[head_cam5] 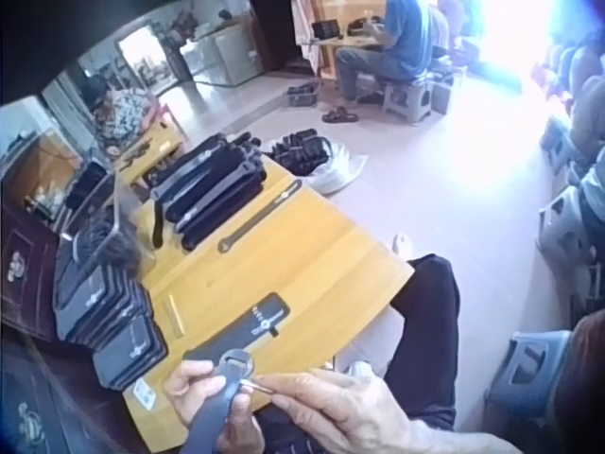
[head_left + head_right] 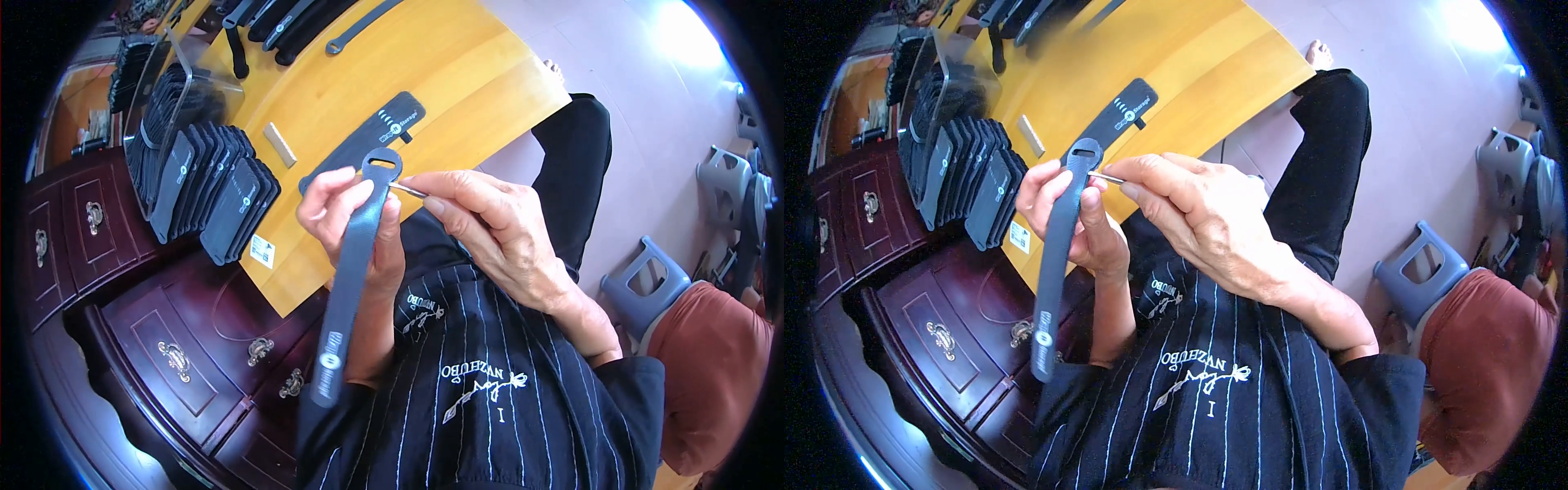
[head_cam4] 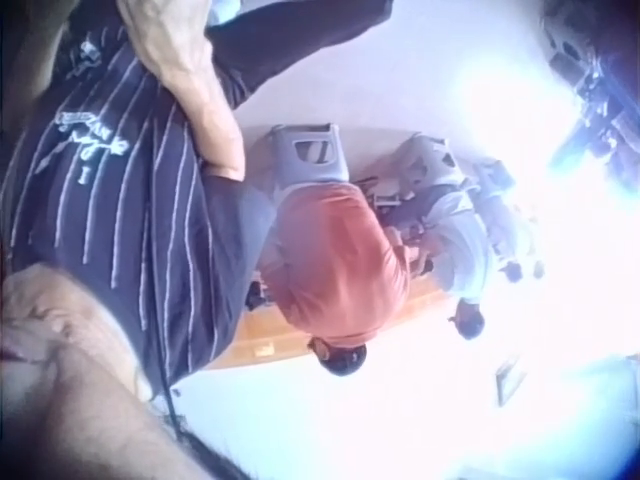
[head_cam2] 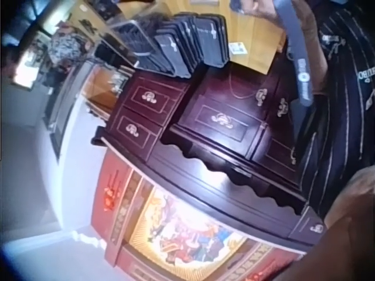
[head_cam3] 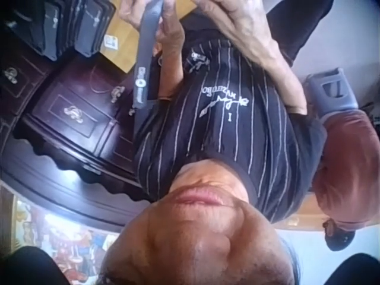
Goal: Cleaning and preparing hook-and-loop storage straps by punching out holes using a handheld awl tool.
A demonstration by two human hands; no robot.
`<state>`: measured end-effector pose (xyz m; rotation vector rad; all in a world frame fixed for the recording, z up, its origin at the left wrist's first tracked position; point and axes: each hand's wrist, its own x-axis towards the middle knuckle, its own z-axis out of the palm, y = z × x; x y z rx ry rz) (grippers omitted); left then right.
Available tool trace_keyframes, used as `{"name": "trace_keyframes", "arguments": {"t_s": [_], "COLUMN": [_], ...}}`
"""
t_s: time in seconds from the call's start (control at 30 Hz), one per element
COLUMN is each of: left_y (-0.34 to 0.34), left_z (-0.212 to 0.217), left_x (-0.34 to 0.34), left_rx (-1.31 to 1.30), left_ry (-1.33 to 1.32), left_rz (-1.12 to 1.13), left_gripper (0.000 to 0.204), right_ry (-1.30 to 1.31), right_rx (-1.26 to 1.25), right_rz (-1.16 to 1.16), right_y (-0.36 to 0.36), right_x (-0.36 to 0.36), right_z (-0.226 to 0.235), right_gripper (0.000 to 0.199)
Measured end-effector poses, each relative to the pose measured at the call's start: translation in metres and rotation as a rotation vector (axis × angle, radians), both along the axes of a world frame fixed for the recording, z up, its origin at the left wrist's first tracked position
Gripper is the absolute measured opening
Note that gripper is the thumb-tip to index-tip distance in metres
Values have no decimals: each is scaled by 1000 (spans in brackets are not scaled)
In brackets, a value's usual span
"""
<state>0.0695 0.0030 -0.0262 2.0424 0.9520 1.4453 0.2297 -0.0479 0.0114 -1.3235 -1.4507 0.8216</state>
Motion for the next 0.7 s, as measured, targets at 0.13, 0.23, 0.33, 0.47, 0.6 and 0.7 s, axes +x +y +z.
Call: {"name": "trace_keyframes", "arguments": {"t_s": [0.13,0.23,0.33,0.47,0.6,0.7], "left_y": [1,3,6,9,17,21], "left_z": [1,7,3,14,13,5], "left_x": [3,8,4,5,10,15], "left_rx": [-39,-3,24,100,156,177], "left_ry": [-96,-65,19,9,111,25], "left_rz": [-37,-3,-34,-126,-171,-202], "left_gripper": [29,21,24,22,29,35], "right_ry": [-16,-27,47,880,33,-154], "right_rx": [3,6,-92,-524,-72,9], "right_rz": [14,1,7,126,-86,-161], "right_y": [3,2,1,-1,2,3], "right_x": [-1,0,4,8,3,-1], "right_z": [-1,-1,0,3,-12,-8], "right_gripper": [18,18,19,23,23,22]}}
